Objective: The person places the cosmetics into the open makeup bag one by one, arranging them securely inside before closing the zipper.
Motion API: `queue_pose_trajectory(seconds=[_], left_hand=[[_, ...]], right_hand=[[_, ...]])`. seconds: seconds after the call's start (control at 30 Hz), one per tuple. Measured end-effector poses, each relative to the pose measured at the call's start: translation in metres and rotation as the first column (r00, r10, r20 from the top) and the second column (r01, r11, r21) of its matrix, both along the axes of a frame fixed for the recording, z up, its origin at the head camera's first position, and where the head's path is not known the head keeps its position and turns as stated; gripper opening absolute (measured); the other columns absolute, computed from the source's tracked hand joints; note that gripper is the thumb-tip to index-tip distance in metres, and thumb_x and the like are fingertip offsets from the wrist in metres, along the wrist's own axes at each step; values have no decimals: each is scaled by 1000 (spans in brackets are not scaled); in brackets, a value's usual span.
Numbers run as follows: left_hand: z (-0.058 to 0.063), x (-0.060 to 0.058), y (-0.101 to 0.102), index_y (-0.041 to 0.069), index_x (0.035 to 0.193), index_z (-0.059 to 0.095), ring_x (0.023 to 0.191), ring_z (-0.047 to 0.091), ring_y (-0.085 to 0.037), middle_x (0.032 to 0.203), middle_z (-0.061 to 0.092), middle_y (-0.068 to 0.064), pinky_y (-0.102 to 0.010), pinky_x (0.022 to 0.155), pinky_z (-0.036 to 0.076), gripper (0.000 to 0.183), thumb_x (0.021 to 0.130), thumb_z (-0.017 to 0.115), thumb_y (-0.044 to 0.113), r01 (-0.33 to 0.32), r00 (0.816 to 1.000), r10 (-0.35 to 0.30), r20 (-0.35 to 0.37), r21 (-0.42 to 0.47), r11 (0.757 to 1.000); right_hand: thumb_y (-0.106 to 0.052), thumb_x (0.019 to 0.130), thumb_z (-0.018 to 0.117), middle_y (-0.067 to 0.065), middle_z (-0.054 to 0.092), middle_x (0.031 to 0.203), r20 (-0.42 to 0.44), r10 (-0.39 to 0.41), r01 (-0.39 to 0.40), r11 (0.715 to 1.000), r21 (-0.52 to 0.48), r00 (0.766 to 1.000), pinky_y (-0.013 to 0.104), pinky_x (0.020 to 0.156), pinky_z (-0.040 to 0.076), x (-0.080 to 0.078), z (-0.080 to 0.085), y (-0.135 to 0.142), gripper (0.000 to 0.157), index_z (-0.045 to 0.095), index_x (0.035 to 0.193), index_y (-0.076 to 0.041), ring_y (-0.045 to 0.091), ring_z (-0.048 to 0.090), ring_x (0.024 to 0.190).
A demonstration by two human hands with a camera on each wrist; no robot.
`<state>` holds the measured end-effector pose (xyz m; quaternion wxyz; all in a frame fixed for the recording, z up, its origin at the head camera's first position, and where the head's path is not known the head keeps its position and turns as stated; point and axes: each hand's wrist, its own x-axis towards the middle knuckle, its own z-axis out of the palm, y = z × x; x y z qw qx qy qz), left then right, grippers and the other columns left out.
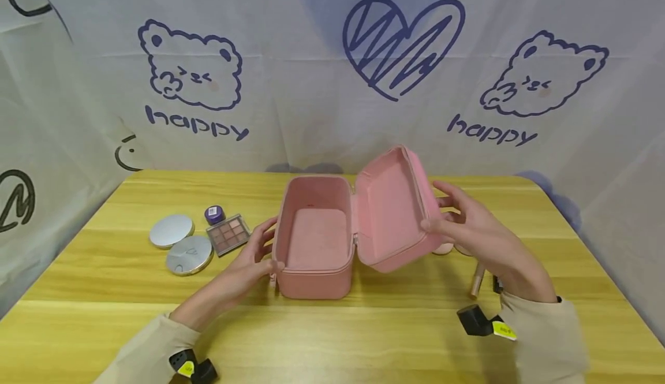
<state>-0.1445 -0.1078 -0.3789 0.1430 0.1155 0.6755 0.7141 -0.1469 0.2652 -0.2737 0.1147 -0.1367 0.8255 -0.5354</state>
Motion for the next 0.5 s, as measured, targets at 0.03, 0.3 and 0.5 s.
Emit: queue_pose_trajectory(seconds=[0.03, 0.3, 0.5], left_hand=[[0, 0, 0, 15, 154, 13, 139, 21, -39, 156, 15, -18, -57, 108, 25, 88, 80, 58, 2, 1, 1000, -1, 2, -4, 1000], [0, -1, 0, 13, 154, 13, 140, 19, -39, 156, 13, -18, -58, 109, 24, 86, 81, 58, 4, 18, 1000, -18, 0, -7, 1000], [-1, 1, -4, 11, 154, 12, 140, 18, -40, 156, 13, -19, -57, 108, 24, 87, 81, 59, 5, 17, 1000, -17, -6, 0, 1000]], right_hand=[[-11, 96, 54, 19, 34, 139, 17, 25, -24, 999, -41, 1000, 29, 81, 53, -2, -3, 5, 73, 10, 154, -6, 14, 56, 106], [-11, 102, 46, 3, 60, 120, 184, 56, 6, 946, -323, 981, 39, 72, 57, -23, -25, 23, 31, 41, 132, -14, 23, 67, 94], [-9, 102, 43, 7, 67, 113, 275, 132, 1, 901, -434, 952, 38, 70, 57, -31, -40, 26, 26, 48, 126, -17, 23, 68, 91]])
